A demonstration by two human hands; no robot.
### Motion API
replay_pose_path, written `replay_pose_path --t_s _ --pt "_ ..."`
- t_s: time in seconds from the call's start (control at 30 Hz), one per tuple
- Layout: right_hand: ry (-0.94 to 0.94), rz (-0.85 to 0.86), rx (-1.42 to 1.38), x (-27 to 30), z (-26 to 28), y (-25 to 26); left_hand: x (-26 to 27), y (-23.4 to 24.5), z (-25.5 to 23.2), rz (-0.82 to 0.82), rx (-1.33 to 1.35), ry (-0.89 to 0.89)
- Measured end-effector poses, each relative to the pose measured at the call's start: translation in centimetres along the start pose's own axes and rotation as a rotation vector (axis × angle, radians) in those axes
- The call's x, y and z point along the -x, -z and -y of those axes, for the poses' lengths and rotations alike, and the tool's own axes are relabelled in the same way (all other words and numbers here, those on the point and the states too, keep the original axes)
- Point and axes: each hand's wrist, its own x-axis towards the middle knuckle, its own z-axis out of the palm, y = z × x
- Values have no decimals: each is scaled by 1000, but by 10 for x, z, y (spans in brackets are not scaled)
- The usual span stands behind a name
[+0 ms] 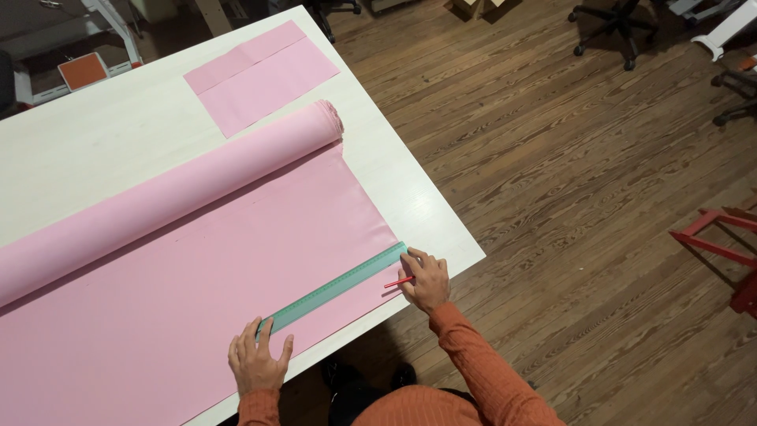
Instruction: Measuring and cutting a piece of leather from a roll on a workbench.
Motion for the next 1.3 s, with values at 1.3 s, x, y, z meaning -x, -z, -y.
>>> replay_pose_path --t_s 1.3 --pt "130 -32 -63 2 -14 5 23 -13 -10 -198 22 78"
